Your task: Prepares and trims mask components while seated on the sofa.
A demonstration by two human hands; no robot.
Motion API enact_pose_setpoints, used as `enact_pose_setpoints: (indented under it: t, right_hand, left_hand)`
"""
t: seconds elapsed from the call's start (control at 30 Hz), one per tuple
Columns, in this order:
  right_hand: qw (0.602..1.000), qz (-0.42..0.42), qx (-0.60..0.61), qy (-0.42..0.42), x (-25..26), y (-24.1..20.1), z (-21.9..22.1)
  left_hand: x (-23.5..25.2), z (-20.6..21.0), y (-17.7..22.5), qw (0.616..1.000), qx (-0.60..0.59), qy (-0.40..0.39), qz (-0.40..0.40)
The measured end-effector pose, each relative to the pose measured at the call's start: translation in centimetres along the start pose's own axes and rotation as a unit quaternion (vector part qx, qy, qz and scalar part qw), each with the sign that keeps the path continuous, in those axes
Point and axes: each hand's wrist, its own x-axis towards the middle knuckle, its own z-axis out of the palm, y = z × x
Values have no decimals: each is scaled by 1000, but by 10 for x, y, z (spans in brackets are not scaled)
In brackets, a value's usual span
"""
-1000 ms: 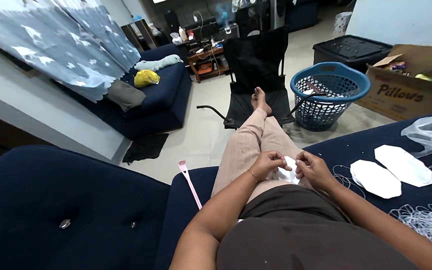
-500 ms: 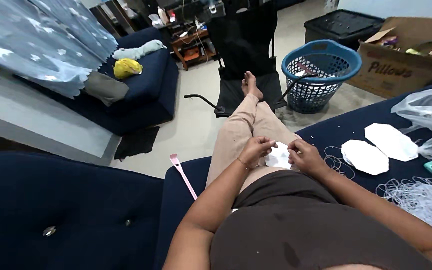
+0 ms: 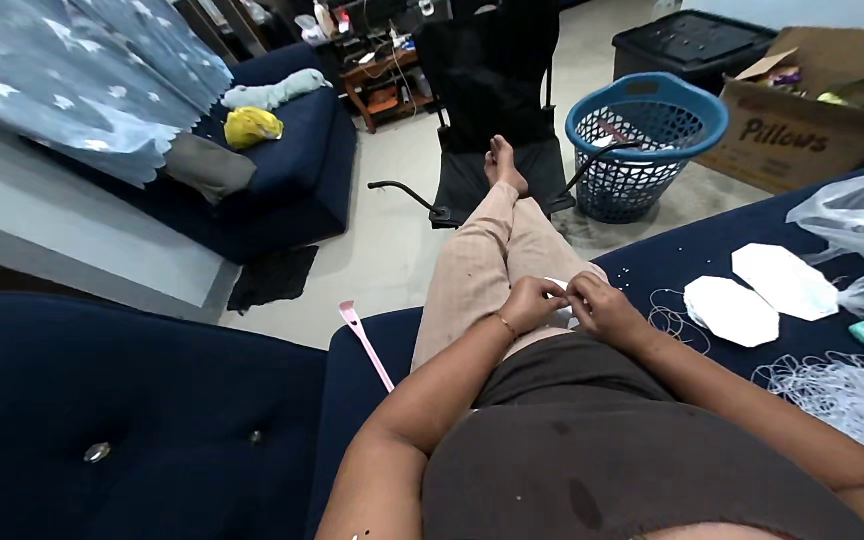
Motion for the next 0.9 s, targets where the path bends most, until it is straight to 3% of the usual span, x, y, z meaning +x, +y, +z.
enact_pose_setpoints:
  t: [0.23,0.4,0.77,0.9]
  right_hand:
    - [983,102,146,34,-1,-2,-2]
    - [976,108,176,72,-3,-1,0]
    - [993,-54,-17,102,-3,3,10]
    - [993,-52,-50,97,-3,2,11]
  left_hand:
    - [-2,0,-6,990,-134,35,-21]
    - [-1,2,-8,989,-141,35,-20]
    - [-1,-2,4,998,-33,19,-57]
    - [-2,0,6,998,4,22,-54]
